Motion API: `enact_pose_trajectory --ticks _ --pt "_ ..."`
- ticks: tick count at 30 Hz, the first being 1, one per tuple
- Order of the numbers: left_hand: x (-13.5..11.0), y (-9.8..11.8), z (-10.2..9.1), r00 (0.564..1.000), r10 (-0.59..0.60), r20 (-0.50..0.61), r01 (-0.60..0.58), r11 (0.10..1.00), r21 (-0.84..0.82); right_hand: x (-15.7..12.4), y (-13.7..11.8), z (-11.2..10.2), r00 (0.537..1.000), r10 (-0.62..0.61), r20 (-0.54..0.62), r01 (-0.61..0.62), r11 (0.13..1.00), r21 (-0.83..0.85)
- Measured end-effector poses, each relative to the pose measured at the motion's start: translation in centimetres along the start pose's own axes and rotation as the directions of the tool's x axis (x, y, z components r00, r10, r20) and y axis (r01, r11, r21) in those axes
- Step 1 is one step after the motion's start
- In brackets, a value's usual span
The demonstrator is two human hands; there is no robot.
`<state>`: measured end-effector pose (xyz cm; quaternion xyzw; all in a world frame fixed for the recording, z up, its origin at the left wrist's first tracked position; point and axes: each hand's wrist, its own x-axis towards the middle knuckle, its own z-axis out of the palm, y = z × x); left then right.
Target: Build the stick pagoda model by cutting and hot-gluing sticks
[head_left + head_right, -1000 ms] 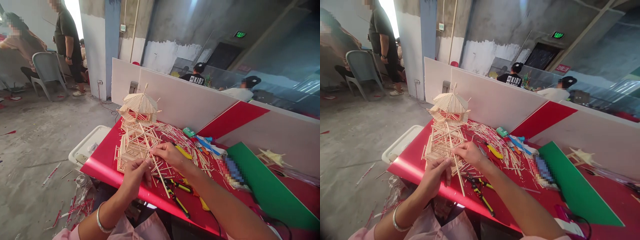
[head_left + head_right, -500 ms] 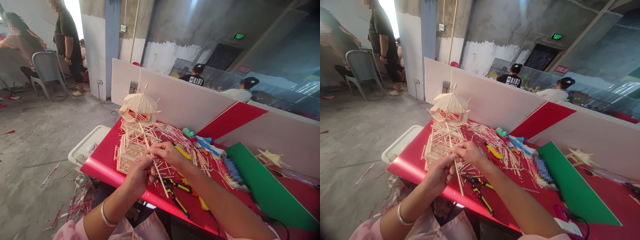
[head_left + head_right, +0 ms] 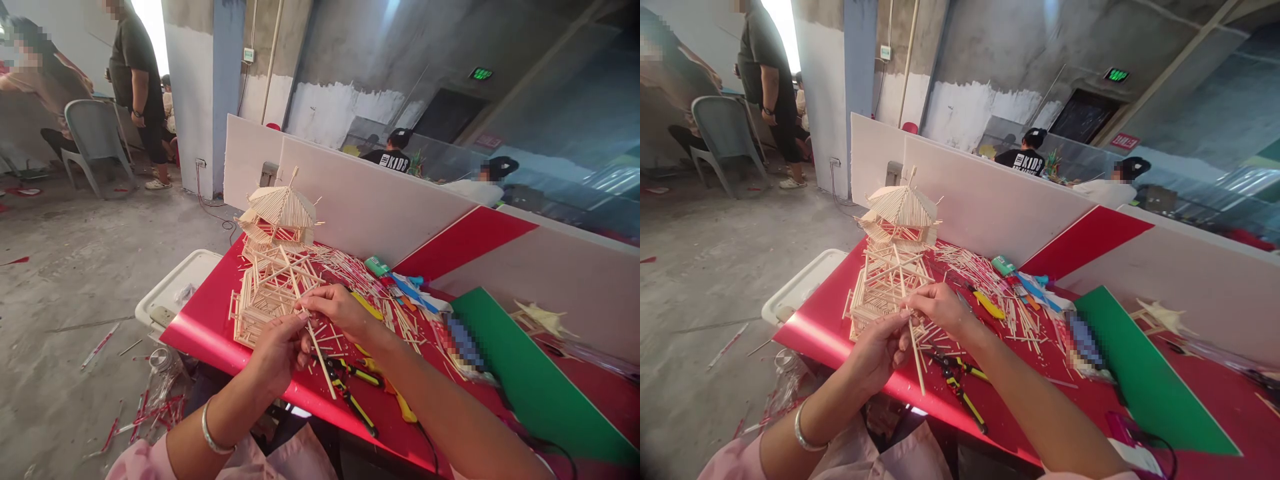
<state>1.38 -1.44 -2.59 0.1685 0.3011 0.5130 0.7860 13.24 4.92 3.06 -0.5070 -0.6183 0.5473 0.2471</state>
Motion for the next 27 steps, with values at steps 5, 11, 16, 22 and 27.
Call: enact_pose_trajectory --ticks 5,11,16,22,27 --pt "0.04 -0.05 -0.02 1.0 0.012 -0.001 -0.012 1.0 0.001 -0.08 -0.05 0.09 1.0 -0.005 0.001 0.005 1.0 0.01" --pt "-0.1 0.09 0.11 1.0 0.006 -0.016 -0.005 1.0 0.003 -0.12 -0.06 0.17 1.0 -0.006 0.015 0.005 1.0 0.031" --pt "0.02 0.08 0.16 1.0 0.013 -0.013 -0.013 1.0 -0.002 -0.13 0.0 0.19 1.0 -0.015 0.023 0.014 0.999 0.032" --pt "0.16 -0.07 0.1 0.999 0.032 -0.004 -0.032 0.999 -0.012 -0.14 -0.01 0.15 1.0 -0.013 0.015 0.013 1.0 0.017" --pt "0.18 -0.08 0.03 1.0 0.027 0.002 -0.027 1.0 -0.012 -0.18 0.05 0.12 1.0 -0.01 0.022 0.009 1.0 0.023"
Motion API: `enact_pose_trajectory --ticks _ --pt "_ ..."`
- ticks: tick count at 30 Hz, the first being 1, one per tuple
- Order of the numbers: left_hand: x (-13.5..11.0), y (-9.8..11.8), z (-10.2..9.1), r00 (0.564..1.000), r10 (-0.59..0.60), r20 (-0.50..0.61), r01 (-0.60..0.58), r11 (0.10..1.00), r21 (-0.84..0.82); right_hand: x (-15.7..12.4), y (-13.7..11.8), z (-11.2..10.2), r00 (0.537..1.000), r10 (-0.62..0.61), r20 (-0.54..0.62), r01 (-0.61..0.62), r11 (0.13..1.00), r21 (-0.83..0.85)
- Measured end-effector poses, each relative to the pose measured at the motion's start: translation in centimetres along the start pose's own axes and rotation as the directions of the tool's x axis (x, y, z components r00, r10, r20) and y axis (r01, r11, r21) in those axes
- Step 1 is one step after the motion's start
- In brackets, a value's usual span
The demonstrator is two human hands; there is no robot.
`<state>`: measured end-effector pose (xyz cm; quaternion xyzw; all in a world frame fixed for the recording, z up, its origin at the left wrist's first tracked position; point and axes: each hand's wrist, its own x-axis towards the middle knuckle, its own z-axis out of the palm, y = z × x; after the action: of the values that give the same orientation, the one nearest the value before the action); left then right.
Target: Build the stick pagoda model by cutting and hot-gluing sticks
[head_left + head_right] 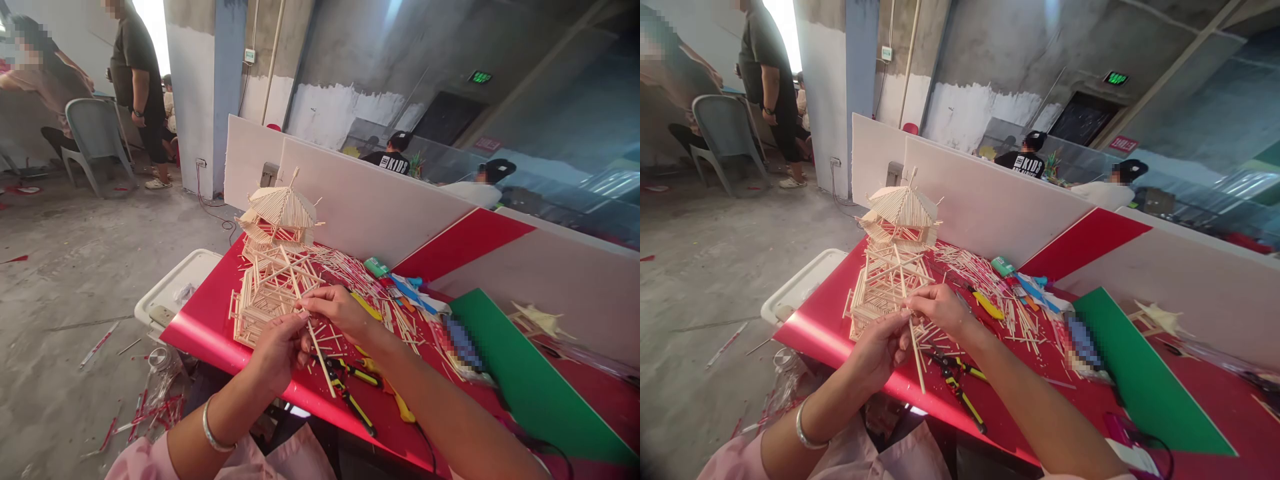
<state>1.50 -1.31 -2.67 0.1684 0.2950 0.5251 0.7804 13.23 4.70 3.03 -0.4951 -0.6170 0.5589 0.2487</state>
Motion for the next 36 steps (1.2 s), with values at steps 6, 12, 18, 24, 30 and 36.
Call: enact_pose_trajectory --ticks 6,12,18,24,30,36 --pt "-0.1 0.0 -0.1 1.0 -0.002 0.005 0.002 1.0 -0.001 -0.2 -0.2 0.1 1.0 0.013 -0.014 -0.013 1.0 0.021" --pt "0.0 0.0 -0.1 1.0 0.004 0.007 -0.004 1.0 0.0 -0.2 -0.4 0.2 1.0 0.006 -0.017 -0.006 1.0 0.015" --pt "0.0 0.0 0.0 0.999 0.039 0.014 -0.04 0.998 0.056 -0.1 0.1 0.1 0.999 -0.043 -0.011 0.043 0.998 -0.04" --pt "-2.4 -0.4 -1.2 0.813 0.548 0.197 -0.489 0.457 0.743 -3.4 -0.1 -2.0 0.953 -0.277 0.125 0.3 0.802 -0.516" --pt "-3.3 -1.5 -0.9 0.574 0.373 0.729 -0.587 -0.433 0.684 -8.4 2.3 -3.4 0.838 -0.319 0.442 0.512 0.18 -0.84" --pt "-1.7 -4.9 0.1 0.714 -0.003 0.7 -0.628 -0.444 0.639 -10.6 5.6 -4.5 0.847 -0.215 0.487 0.507 0.048 -0.86"
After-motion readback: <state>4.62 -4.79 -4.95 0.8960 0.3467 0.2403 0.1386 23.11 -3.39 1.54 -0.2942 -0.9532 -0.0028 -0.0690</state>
